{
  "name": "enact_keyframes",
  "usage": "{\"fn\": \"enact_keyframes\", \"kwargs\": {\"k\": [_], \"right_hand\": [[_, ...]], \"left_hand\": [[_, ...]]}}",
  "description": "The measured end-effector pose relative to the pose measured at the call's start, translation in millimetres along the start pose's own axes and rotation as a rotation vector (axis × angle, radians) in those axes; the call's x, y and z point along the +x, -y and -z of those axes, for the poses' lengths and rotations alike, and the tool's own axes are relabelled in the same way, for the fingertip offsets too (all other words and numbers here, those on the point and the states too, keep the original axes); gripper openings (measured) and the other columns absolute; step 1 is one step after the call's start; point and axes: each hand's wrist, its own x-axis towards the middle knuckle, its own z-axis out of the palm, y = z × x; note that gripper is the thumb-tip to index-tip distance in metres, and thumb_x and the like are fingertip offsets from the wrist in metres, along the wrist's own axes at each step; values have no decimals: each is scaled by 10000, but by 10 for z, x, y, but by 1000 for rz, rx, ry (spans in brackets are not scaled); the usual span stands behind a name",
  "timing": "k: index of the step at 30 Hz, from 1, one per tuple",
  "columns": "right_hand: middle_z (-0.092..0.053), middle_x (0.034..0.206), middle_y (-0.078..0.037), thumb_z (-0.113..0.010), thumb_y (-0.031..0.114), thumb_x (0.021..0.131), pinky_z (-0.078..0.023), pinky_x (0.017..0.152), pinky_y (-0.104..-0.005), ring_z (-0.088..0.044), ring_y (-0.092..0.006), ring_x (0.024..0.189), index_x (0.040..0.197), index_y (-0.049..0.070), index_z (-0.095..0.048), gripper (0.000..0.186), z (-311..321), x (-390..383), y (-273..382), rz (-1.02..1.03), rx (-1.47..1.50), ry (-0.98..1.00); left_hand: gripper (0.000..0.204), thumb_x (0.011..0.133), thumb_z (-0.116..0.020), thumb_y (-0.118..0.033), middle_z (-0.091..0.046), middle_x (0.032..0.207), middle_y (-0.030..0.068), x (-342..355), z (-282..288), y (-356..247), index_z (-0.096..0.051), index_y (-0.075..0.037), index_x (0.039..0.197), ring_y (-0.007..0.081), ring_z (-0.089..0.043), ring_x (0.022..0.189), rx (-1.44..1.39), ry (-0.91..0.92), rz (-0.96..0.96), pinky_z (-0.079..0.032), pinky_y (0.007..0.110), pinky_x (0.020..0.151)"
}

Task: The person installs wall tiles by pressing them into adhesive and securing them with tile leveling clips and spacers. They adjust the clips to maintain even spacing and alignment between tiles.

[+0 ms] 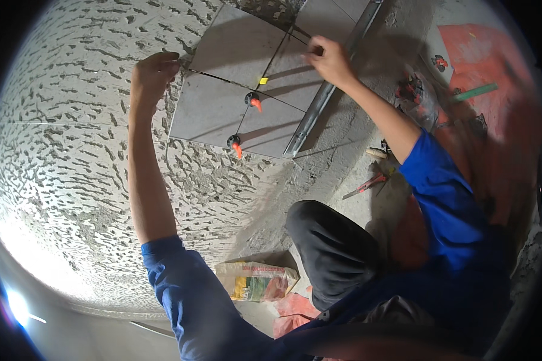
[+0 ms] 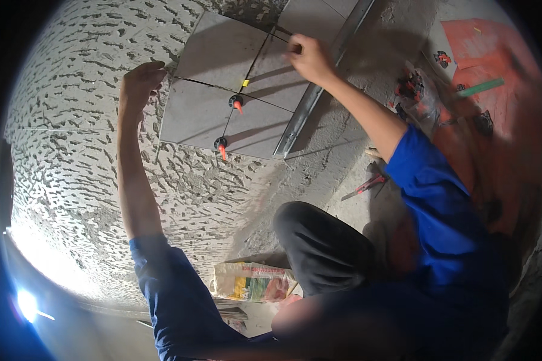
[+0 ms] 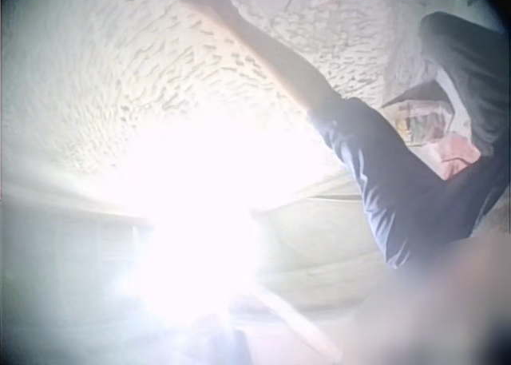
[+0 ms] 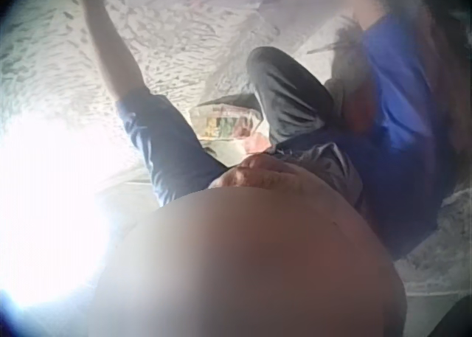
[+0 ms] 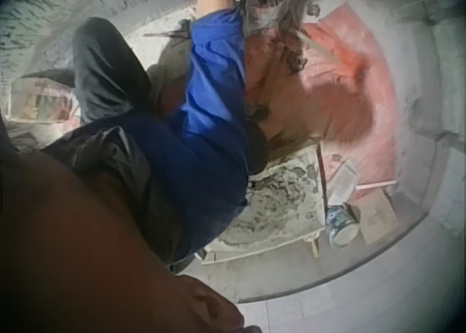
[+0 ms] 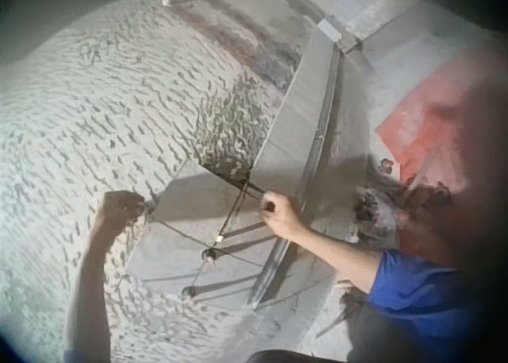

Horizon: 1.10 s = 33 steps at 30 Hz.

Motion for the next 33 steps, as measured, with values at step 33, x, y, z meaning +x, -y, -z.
{"fn": "enact_keyframes", "kwargs": {"k": [33], "right_hand": [[-684, 907, -27, -673, 53, 868, -496, 761, -220, -623, -79, 855, 954, 18, -671, 93, 1652, -1259, -990, -480, -178, -4]], "left_hand": [[327, 683, -779, -56, -734, 831, 52, 339, -222, 314, -701, -45, 1000, 109, -664, 755, 79, 10, -47, -489, 263, 717]]}}
